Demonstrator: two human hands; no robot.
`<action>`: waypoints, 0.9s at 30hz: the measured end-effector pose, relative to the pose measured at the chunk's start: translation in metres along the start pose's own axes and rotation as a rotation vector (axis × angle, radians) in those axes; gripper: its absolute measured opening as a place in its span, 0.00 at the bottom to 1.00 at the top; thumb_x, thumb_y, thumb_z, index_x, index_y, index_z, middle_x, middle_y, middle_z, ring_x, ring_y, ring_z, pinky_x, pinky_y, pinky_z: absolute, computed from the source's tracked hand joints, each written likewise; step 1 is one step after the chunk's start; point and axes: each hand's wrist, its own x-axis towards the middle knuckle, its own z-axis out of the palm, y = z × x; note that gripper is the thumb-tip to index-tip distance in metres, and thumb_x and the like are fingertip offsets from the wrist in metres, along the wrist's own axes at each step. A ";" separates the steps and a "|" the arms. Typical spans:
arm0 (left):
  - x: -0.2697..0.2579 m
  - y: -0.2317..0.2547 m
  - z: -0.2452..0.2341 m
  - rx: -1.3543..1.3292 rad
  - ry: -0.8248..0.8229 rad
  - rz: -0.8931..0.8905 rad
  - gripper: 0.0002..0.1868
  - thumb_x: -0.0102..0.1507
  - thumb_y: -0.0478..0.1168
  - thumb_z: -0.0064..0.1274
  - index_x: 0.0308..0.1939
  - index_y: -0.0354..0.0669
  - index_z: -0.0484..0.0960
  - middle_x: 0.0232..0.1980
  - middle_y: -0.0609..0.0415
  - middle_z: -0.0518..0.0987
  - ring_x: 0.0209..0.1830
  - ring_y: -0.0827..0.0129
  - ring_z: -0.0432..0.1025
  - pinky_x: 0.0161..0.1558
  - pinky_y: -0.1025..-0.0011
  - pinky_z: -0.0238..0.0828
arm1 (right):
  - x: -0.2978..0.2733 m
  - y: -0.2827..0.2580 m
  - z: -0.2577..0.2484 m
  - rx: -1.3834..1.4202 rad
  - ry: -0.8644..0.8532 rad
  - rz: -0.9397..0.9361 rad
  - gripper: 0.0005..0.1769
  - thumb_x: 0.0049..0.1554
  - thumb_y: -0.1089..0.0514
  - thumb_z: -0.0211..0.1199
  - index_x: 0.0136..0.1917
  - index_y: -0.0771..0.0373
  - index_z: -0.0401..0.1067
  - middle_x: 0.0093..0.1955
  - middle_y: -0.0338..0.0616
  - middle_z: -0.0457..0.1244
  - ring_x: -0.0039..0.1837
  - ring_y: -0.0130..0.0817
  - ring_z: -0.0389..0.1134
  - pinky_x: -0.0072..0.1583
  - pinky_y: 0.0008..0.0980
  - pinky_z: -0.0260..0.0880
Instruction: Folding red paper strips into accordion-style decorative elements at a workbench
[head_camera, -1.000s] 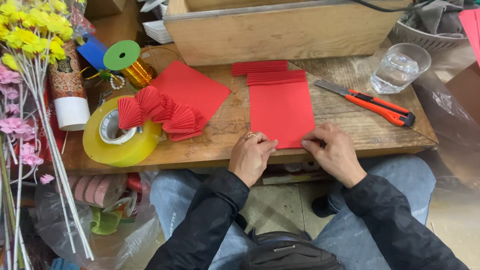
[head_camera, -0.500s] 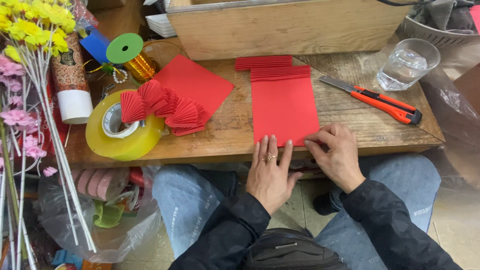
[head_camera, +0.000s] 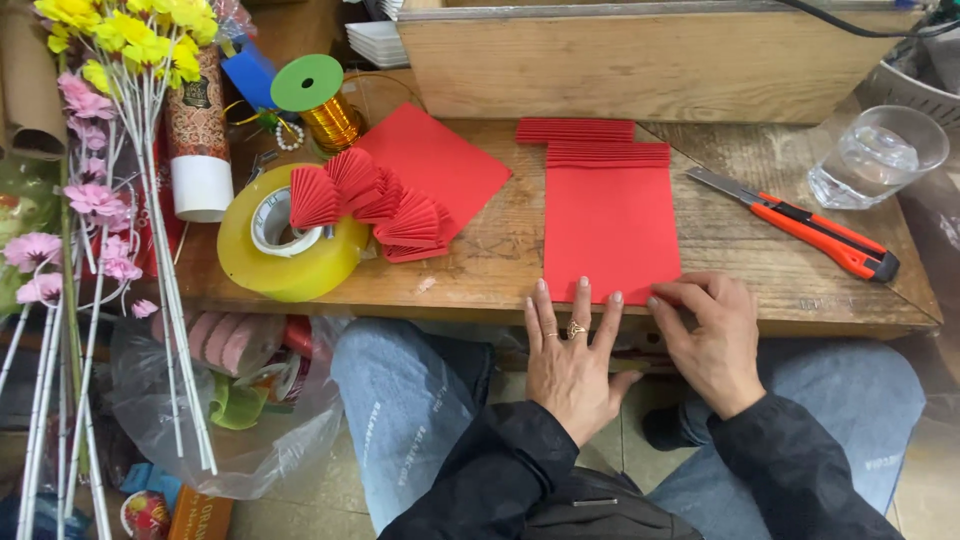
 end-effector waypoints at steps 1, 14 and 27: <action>-0.001 -0.001 -0.002 -0.003 -0.001 0.004 0.55 0.56 0.62 0.60 0.82 0.49 0.56 0.83 0.30 0.52 0.78 0.10 0.35 0.75 0.23 0.25 | -0.004 -0.003 -0.008 -0.004 0.001 0.002 0.09 0.56 0.49 0.75 0.52 0.42 0.83 0.52 0.32 0.67 0.58 0.40 0.69 0.60 0.38 0.65; -0.001 -0.004 0.008 0.229 0.105 0.041 0.54 0.56 0.65 0.55 0.83 0.55 0.55 0.84 0.38 0.52 0.78 0.16 0.41 0.76 0.30 0.36 | -0.010 -0.092 -0.038 -0.249 -0.526 0.349 0.43 0.56 0.46 0.52 0.84 0.33 0.50 0.58 0.38 0.71 0.50 0.51 0.75 0.43 0.54 0.73; -0.003 -0.007 0.013 0.275 0.101 0.033 0.57 0.53 0.63 0.60 0.83 0.60 0.53 0.86 0.42 0.49 0.81 0.21 0.40 0.78 0.34 0.35 | -0.009 -0.096 -0.036 -0.447 -0.659 0.502 0.49 0.56 0.46 0.50 0.88 0.37 0.40 0.29 0.47 0.71 0.34 0.53 0.75 0.38 0.53 0.72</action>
